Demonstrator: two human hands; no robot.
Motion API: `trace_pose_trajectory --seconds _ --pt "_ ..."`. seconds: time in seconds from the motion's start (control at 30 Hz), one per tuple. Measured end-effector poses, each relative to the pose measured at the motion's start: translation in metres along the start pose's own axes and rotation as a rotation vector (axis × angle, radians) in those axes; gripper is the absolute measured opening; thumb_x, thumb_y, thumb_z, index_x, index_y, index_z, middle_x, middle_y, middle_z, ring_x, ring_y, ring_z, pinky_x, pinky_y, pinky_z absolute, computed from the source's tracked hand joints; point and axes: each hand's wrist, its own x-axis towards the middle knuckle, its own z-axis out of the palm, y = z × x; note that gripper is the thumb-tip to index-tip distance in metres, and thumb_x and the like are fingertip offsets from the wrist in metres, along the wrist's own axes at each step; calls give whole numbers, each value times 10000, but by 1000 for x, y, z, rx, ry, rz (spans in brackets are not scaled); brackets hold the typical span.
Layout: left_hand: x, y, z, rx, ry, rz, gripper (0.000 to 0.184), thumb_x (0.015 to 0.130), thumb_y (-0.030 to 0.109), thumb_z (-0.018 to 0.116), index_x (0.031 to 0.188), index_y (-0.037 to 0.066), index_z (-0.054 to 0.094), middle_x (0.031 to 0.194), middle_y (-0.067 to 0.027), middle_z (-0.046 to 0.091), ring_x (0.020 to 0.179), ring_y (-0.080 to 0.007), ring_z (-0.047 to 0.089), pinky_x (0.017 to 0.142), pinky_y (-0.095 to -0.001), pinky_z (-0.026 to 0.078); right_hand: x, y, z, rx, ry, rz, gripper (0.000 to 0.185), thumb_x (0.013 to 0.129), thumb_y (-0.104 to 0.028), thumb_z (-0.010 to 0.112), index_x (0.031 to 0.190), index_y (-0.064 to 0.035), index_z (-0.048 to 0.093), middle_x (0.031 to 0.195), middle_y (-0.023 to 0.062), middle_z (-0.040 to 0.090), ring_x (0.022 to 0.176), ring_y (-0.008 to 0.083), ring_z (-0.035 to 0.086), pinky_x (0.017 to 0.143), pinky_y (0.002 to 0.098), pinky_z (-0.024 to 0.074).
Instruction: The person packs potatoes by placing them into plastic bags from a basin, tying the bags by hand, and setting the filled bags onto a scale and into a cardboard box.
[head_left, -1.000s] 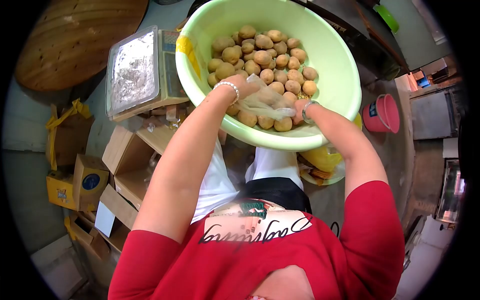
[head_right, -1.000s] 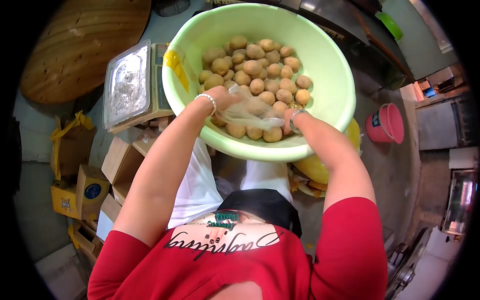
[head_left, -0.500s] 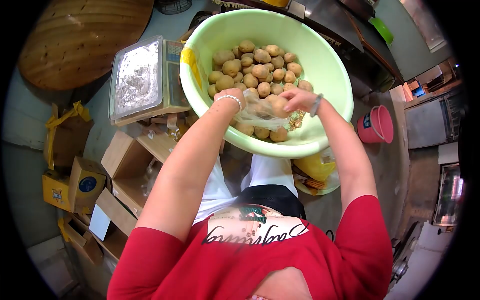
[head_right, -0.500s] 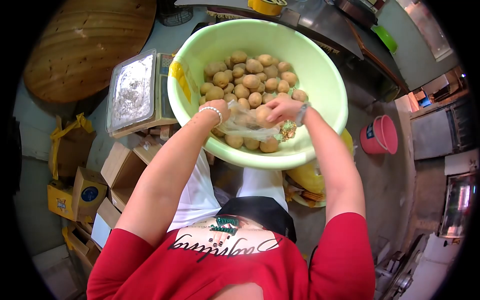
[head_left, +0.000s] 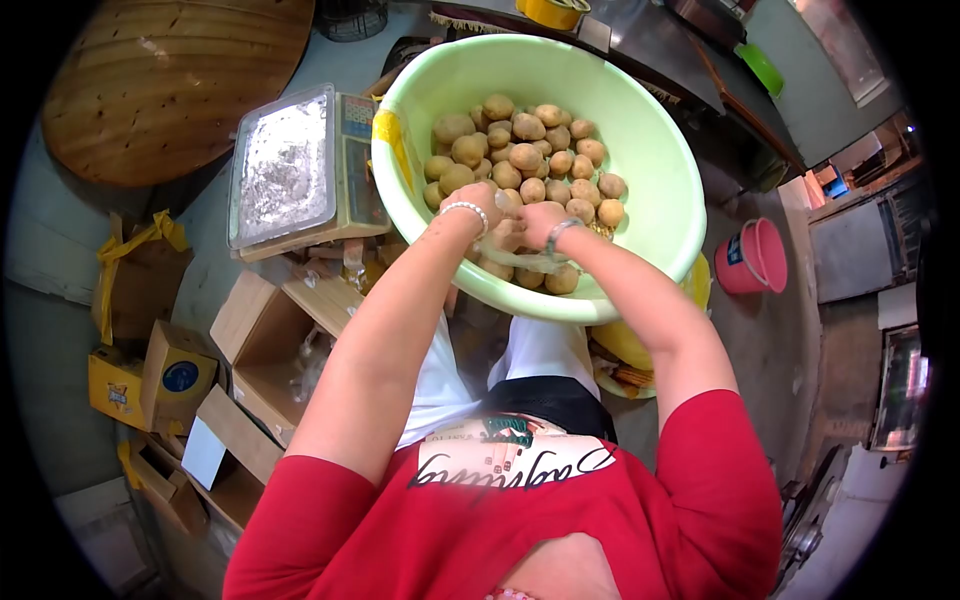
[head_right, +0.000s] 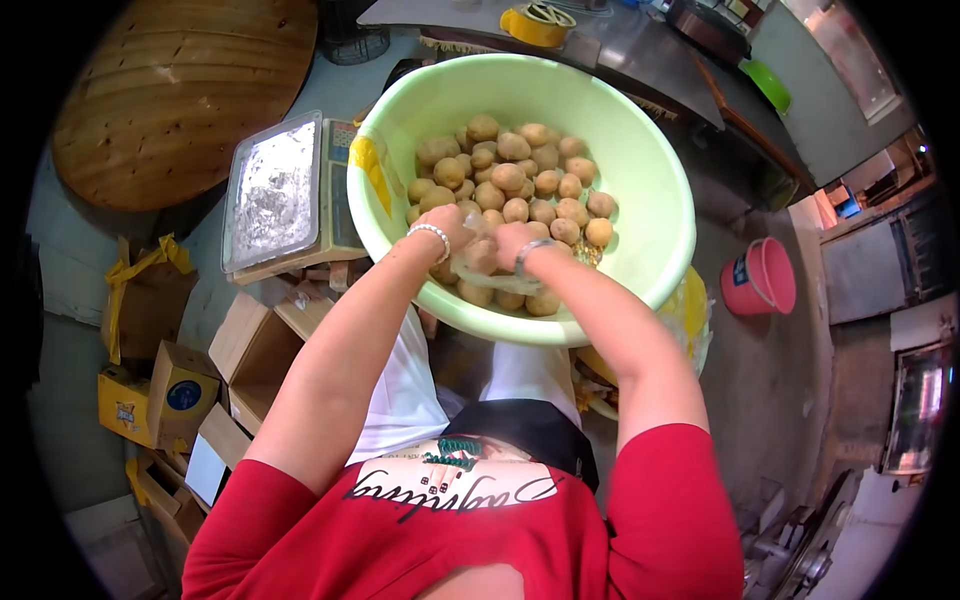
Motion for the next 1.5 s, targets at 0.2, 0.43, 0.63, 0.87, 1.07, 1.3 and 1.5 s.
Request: trace_pose_trajectory --seconds 0.2,0.43,0.63,0.87,1.07,1.3,1.5 --pt "12 -3 7 -15 77 82 334 750 293 555 974 59 635 1005 -180 609 948 -324 576 809 -383 460 -34 24 -41 121 280 235 382 655 -363 647 845 -35 603 802 158 591 809 312 573 733 390 461" --pt "0 3 -1 -92 305 106 275 794 287 494 865 80 661 951 -162 617 916 -332 575 795 -395 455 -43 23 -27 329 -224 516 253 671 -245 671 797 -31 624 788 96 618 628 208 588 630 320 491" --pt "0 5 -2 -172 531 166 295 801 354 513 790 100 663 755 -158 617 778 -335 587 701 -416 462 -24 36 -16 693 172 330 147 723 -195 630 749 -51 615 678 57 597 490 170 546 445 305 466" --pt "8 7 -5 -504 277 379 331 796 337 533 708 30 620 660 -85 622 614 -186 587 616 -316 453 -38 20 -55 1409 114 330 110 748 -74 651 803 -65 556 637 32 565 469 113 530 426 260 475" --pt "-1 13 -9 -745 58 359 221 825 216 555 788 1 593 620 -35 579 574 -99 543 536 -253 446 -50 35 -70 1859 225 2 284 717 55 619 978 -4 525 853 107 593 635 168 591 586 309 542" --pt "7 10 -2 -866 57 480 151 805 133 603 855 -9 600 713 -25 596 634 -84 560 580 -228 468 -40 -4 -60 1262 329 -201 425 687 83 627 1096 11 534 917 72 587 821 114 567 689 238 508" --pt "-4 10 1 -645 278 619 152 740 127 665 832 10 632 752 -29 622 665 -89 577 635 -233 476 -41 -19 -52 1336 346 -139 191 753 35 602 942 17 625 792 28 623 670 93 585 567 224 505"
